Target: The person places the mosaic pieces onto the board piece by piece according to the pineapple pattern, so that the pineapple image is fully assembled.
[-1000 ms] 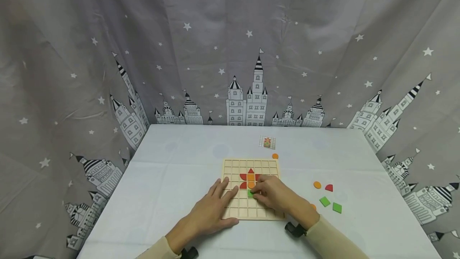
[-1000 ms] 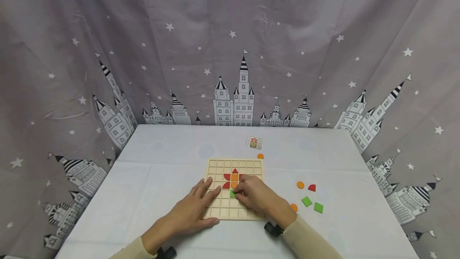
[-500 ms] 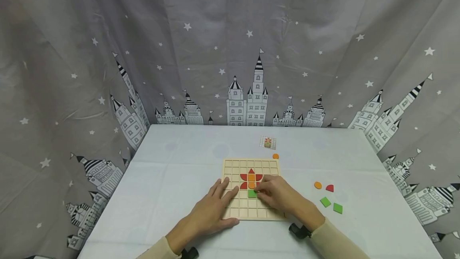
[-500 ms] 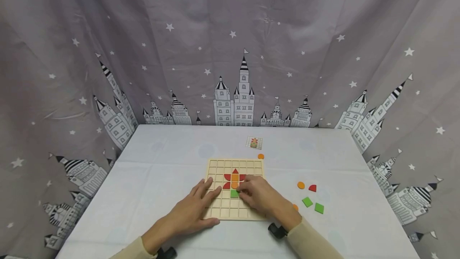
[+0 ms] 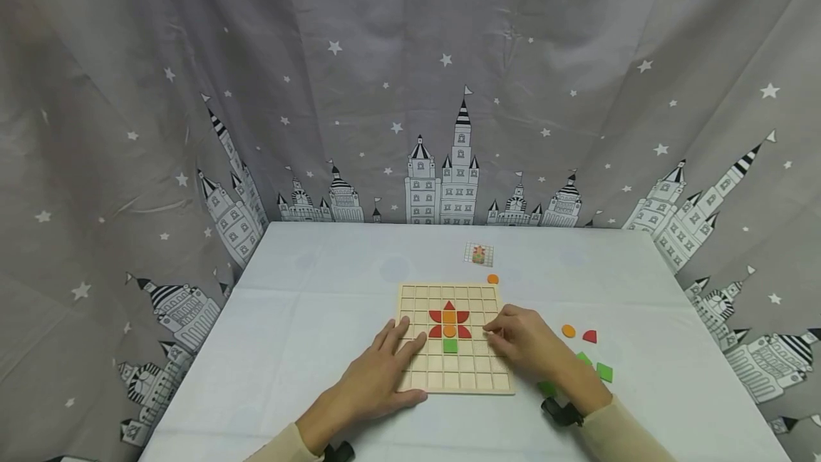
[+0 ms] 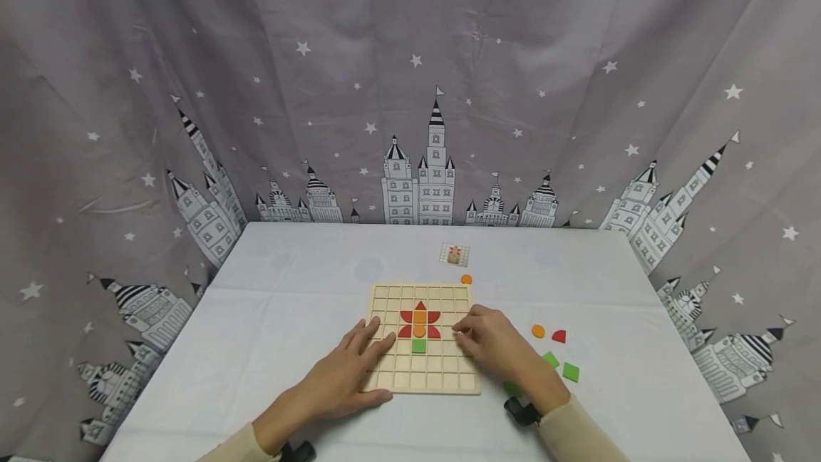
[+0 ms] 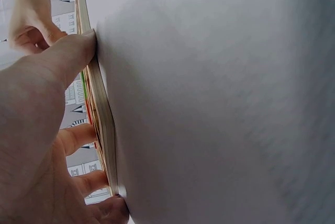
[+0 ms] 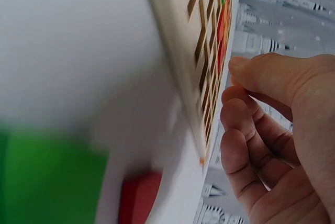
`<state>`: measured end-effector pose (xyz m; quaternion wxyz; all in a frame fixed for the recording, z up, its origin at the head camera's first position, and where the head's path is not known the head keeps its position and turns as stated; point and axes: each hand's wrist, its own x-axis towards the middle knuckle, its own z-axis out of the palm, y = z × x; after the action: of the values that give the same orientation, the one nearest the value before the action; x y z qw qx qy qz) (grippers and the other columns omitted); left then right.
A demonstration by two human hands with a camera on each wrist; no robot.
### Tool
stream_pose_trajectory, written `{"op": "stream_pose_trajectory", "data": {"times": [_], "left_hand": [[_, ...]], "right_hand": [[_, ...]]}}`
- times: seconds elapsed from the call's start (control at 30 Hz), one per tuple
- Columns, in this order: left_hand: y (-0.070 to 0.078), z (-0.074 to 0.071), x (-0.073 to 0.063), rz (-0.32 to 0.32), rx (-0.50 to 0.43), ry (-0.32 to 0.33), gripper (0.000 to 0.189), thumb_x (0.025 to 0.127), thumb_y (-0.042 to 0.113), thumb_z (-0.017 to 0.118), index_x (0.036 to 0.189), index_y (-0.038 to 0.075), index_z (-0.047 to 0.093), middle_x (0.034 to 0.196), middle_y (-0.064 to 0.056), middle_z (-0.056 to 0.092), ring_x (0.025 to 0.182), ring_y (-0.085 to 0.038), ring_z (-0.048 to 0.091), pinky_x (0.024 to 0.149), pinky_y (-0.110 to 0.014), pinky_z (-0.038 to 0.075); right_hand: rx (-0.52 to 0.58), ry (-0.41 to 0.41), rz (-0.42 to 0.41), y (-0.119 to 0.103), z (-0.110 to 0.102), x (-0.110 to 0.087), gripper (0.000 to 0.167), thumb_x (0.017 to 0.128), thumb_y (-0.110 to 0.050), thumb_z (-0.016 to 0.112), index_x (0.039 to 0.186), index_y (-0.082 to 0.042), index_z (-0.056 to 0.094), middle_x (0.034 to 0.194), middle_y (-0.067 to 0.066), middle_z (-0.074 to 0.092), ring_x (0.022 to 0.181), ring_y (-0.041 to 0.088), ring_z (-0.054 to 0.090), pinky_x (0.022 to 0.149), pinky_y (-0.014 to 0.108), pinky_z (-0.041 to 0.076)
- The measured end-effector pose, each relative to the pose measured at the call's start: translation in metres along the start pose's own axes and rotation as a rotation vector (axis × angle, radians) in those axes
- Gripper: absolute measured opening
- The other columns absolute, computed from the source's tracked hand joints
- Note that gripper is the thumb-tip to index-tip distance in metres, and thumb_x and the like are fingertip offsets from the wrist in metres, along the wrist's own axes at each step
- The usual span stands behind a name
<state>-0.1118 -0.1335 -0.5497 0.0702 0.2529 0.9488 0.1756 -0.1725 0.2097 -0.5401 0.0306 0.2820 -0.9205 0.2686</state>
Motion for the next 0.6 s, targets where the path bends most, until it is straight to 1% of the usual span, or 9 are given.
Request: {"op": "stream_pose_trajectory", "data": {"times": [0.13,0.3,0.43,0.6], "left_hand": [[0.000,0.000,0.000,0.000,-0.002,0.001,0.099,0.100,0.069,0.084,0.179,0.020,0.049,0.190,-0.024,0.034,0.174,-0.057,0.036,0.116,-0.069,0.062],[0.000,0.000,0.000,0.002,0.002,0.004,0.099,0.100,0.068,0.084,0.179,0.019,0.049,0.189,-0.024,0.035,0.174,-0.057,0.036,0.116,-0.068,0.062],[0.000,0.000,-0.001,0.004,0.004,0.003,0.098,0.100,0.068,0.084,0.178,0.019,0.049,0.189,-0.025,0.035,0.173,-0.057,0.036,0.116,-0.068,0.062],[0.000,-0.001,0.000,0.002,0.004,-0.003,0.098,0.101,0.069,0.083,0.179,0.019,0.049,0.190,-0.025,0.034,0.174,-0.057,0.036,0.118,-0.068,0.061]], "right_hand": [[-0.018,0.046,0.020,0.012,-0.008,-0.009,0.018,0.099,-0.007,0.093,0.116,-0.007,0.091,0.104,-0.001,0.079,0.081,0.002,0.061,0.069,0.019,0.054],[-0.025,0.067,0.082,0.026,-0.020,-0.022,0.023,0.096,-0.005,0.095,0.118,-0.008,0.091,0.107,0.000,0.078,0.078,0.001,0.059,0.066,0.019,0.052],[-0.048,0.088,0.132,0.036,-0.030,-0.032,0.025,0.095,-0.007,0.096,0.119,-0.009,0.091,0.107,0.000,0.077,0.079,0.003,0.059,0.067,0.020,0.052],[-0.083,0.116,0.204,0.051,-0.035,-0.045,0.026,0.094,-0.009,0.097,0.119,-0.011,0.090,0.107,0.000,0.075,0.080,0.003,0.056,0.068,0.021,0.051]]}}
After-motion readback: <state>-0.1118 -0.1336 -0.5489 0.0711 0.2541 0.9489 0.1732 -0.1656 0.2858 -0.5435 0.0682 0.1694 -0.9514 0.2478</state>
